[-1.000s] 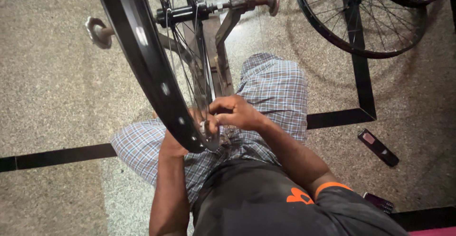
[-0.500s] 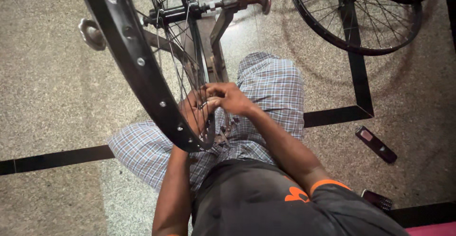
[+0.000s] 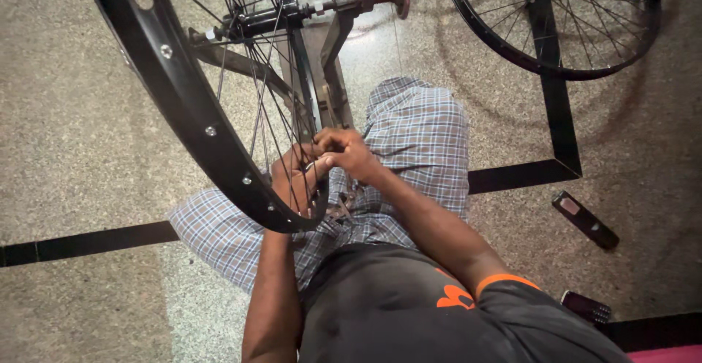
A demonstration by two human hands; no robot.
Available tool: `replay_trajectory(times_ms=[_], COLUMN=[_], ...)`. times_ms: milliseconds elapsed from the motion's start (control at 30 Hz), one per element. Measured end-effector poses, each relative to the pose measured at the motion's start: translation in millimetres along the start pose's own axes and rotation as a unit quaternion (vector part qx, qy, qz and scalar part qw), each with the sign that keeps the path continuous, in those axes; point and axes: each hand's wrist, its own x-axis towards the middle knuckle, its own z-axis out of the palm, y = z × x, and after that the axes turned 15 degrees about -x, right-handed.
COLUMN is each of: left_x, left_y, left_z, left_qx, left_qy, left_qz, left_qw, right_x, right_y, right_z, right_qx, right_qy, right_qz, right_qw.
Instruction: The person sits on the floor and uses a small metal tool to adjust the spokes of a bicycle wheel mounted on a repair stand. They systematically rotate the wheel and tighten or loosen individual spokes to true the wheel.
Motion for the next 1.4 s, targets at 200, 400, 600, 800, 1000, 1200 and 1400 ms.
replay_trajectory(times_ms=[200, 400, 600, 800, 1000, 1200, 1400], left_x=[4, 3, 6, 5, -4, -6, -9], left_y=[-14, -21, -23, -28, -41, -53, -41], left_z=[-2, -4, -6, -5, -36, -59, -47], left_qx=[0.036, 0.004, 0.051, 0.001, -0.385, -0.515, -0.096], left_qy=[0.028, 0.029, 0.003, 0.002, -0.228, -0.278, -0.04], left_qz=[-0.053, -0.044, 0.05, 0.046, 0.017, -0.092, -0.177], left_qw=[0.998, 0.999, 0.997, 0.999, 0.894, 0.805, 0.979], right_x=[1, 4, 6, 7, -11, -20, -1], right_y=[3, -1, -13, -28, -72, -111, -69], right_z=[0, 1, -1, -3, 3, 5, 1], right_qx=[-0.073, -0.058, -0.119, -0.109, -0.152, -0.017, -0.241], right_qy=[0.012, 0.009, 0.011, -0.012, -0.076, -0.166, -0.107], right_qz=[-0.081, -0.064, -0.013, -0.095, -0.049, -0.056, 0.148], right_qw=[0.994, 0.996, 0.993, 0.989, 0.984, 0.984, 0.953])
